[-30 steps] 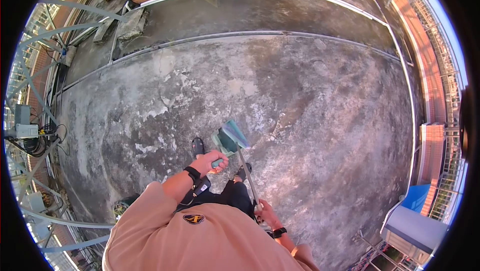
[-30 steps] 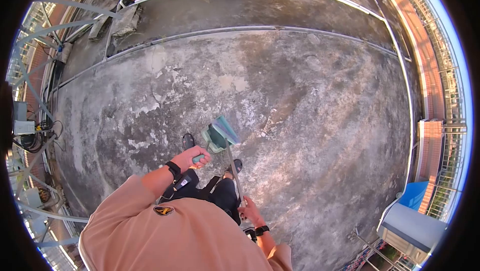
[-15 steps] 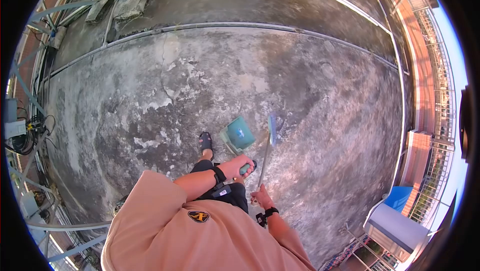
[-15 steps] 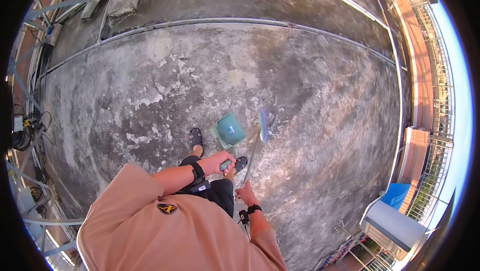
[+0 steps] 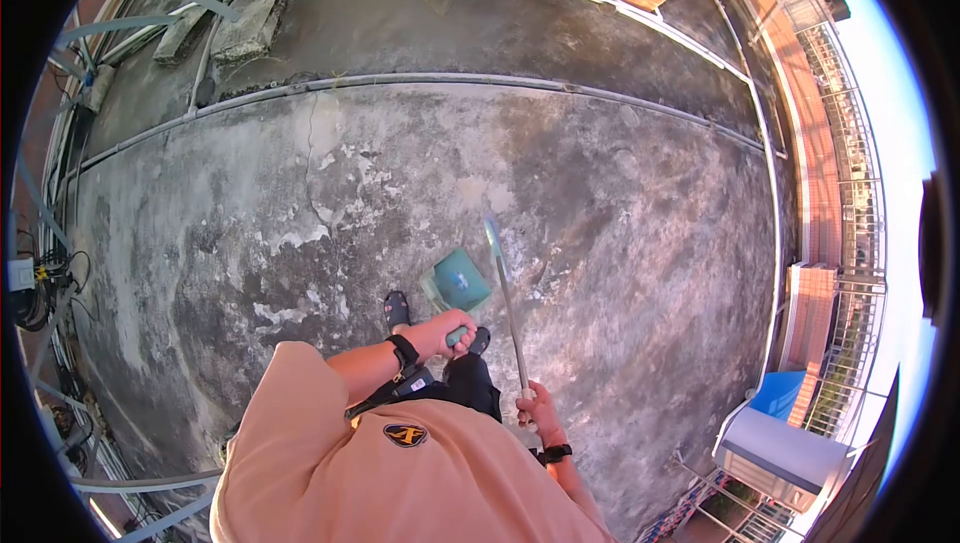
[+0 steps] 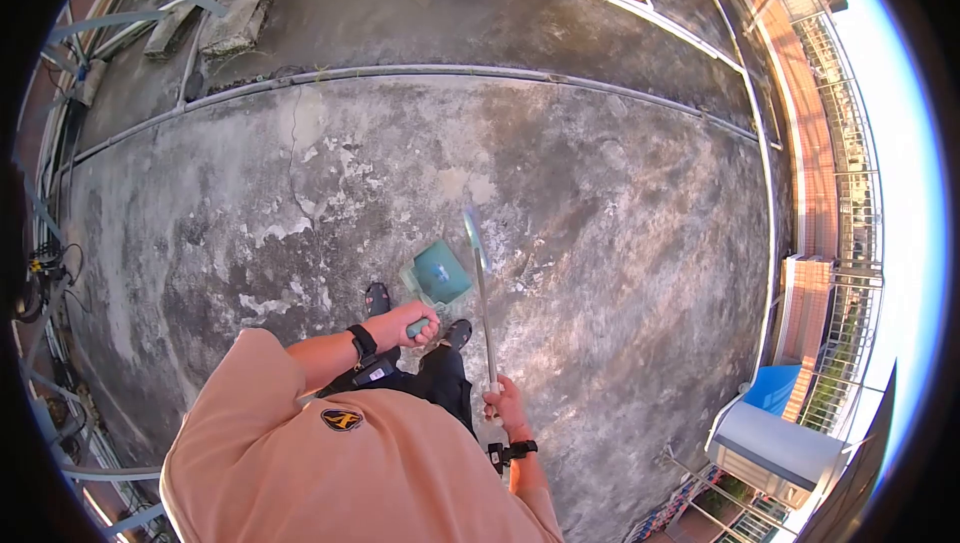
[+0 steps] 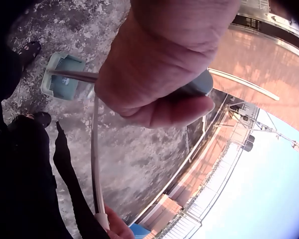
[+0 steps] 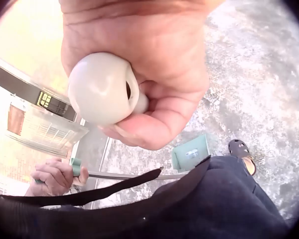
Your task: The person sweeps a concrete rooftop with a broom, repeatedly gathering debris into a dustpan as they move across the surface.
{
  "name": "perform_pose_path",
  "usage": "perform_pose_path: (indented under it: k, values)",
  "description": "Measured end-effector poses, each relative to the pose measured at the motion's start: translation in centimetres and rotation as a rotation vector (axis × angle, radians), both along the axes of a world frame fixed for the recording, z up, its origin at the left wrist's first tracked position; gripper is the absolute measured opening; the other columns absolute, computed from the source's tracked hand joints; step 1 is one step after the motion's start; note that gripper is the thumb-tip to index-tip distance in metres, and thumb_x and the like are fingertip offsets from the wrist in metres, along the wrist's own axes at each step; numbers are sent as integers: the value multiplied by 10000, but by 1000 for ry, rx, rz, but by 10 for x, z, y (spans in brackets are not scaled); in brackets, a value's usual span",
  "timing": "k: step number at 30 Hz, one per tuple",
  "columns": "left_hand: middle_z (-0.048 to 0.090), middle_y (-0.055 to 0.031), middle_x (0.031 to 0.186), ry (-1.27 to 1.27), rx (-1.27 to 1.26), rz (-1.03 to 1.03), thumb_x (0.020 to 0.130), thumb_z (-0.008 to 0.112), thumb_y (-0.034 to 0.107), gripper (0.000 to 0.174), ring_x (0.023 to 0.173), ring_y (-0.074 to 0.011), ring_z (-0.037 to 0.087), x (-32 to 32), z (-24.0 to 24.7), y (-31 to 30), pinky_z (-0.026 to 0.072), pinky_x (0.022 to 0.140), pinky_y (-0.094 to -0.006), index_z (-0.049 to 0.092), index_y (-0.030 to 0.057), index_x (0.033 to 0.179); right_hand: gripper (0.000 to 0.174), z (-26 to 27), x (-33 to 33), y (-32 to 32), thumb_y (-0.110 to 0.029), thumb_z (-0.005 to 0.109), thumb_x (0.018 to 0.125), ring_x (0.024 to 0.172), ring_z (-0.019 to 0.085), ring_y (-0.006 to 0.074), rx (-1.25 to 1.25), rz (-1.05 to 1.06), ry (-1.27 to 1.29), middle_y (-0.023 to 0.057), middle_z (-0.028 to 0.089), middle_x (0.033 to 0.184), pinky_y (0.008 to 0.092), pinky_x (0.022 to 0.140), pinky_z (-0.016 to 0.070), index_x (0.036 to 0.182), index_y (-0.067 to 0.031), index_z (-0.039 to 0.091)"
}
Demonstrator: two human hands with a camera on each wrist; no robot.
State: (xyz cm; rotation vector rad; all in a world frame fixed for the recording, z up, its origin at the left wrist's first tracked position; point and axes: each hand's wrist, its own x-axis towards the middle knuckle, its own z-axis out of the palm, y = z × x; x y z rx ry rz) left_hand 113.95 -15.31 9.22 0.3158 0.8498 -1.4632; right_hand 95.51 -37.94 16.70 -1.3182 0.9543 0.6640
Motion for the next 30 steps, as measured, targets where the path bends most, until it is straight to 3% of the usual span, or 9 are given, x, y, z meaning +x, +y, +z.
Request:
perform_pose_path:
  k: [6,8,12,15,18,22,25,27,30]
  values:
    - [415,1,555,-168,43,-123,769,475,69,134,429,-59,415,46,43,23,303,339,-182,418,63,647,491,-14,104,-56,-45,573,697,439,501,125,-169,66,-143,55,513,607,270,364,413,1147,27,392]
    - [398,11,556,-248,80,-40,779,466,67,142,437,-48,402,63,58,21,300,337,-173,418,62,646,431,-33,143,-86,-46,561,698,438,503,132,-203,89,-177,57,505,599,267,359,407,1098,17,413]
    - [386,17,566,-331,95,-19,795,463,73,139,430,-44,373,96,44,17,296,342,-157,416,43,668,381,-80,217,-129,-32,547,696,441,509,142,-72,-43,-273,61,498,602,275,363,410,1054,8,421]
    - [387,14,566,-268,181,28,798,471,74,92,414,-48,375,113,23,15,297,328,-162,450,-13,776,385,-139,245,-140,-26,533,697,470,531,166,-220,201,-258,83,505,625,298,405,430,1052,18,391]
    - [384,11,562,-234,260,12,802,467,64,124,405,-49,370,137,22,7,294,316,-168,456,-44,863,503,-163,222,-105,-45,527,706,495,553,199,-188,281,-217,109,525,641,310,441,444,1146,29,294]
    - [378,2,562,-164,268,-30,817,447,49,170,396,-50,366,164,17,-1,292,303,-179,447,-70,939,710,-154,143,-59,-61,506,718,559,587,234,-108,664,-45,158,541,666,333,498,469,1271,34,71]
    - [379,2,575,-147,242,-73,821,453,62,166,401,-49,370,176,16,-3,292,302,-180,447,-74,918,551,-96,128,-64,-52,519,708,560,583,231,93,622,8,150,551,654,340,498,461,1177,35,243]
    - [382,4,588,-156,246,-43,814,456,63,167,412,-50,373,187,21,-4,288,303,-181,447,-79,902,484,-77,129,-68,-48,525,726,508,528,160,362,324,-34,69,516,615,295,456,419,1164,13,327]
    - [381,6,583,-187,309,-24,805,460,66,164,417,-47,372,202,47,-7,285,304,-180,454,-80,880,446,-50,138,-66,-45,538,735,468,468,113,295,202,-56,16,477,598,263,426,378,1150,6,384]
